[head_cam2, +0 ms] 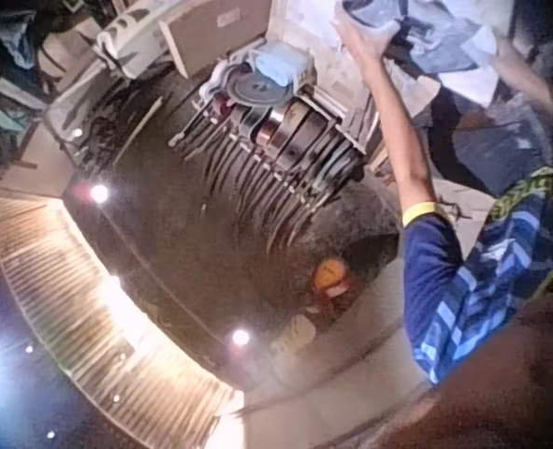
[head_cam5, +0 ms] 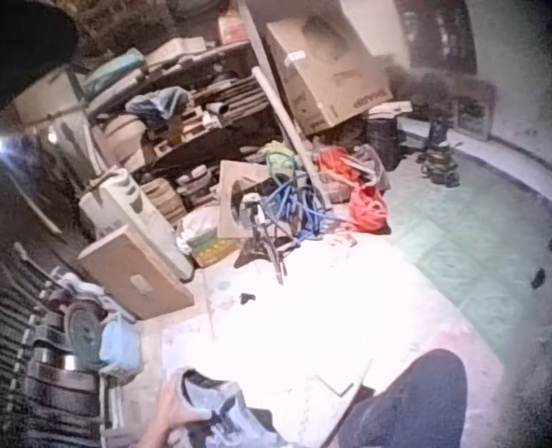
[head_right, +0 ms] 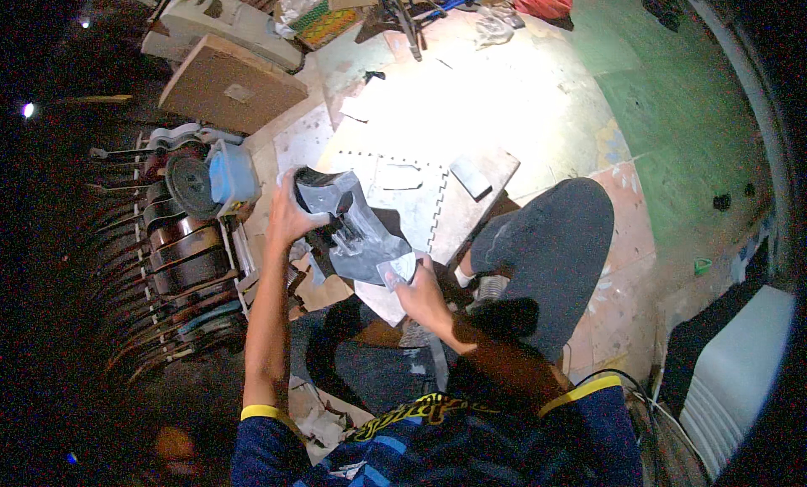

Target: The person sands the various surfaces and edges of a dark guitar body with a sanding block while sitting on the floor.

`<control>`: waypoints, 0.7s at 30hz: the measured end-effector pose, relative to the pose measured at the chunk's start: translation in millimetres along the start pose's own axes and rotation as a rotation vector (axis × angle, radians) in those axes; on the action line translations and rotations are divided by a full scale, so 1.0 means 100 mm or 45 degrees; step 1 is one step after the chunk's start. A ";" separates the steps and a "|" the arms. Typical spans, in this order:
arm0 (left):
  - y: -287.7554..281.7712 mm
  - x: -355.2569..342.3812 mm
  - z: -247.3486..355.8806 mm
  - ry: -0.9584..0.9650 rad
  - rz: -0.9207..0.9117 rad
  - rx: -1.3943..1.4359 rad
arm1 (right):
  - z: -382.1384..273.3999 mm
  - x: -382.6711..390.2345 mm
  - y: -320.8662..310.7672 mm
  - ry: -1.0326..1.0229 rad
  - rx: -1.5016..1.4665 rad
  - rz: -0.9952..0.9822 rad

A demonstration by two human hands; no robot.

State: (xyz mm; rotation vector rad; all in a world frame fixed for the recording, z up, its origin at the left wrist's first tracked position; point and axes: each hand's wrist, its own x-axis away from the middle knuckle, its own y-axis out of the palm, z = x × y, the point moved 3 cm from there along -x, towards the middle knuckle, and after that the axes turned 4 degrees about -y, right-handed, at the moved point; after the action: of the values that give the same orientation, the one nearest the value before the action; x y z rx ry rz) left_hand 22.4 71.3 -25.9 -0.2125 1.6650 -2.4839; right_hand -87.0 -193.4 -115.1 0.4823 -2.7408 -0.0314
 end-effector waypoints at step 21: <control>-0.76 1.30 0.52 -0.289 1.055 0.459 | -2.02 -0.54 -0.43 -1.219 0.183 -0.033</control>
State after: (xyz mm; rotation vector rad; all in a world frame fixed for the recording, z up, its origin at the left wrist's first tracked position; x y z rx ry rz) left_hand -97.4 26.8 68.5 0.1968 0.9123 -1.9582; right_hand 44.7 -208.1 52.3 0.6698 -3.6897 -0.0930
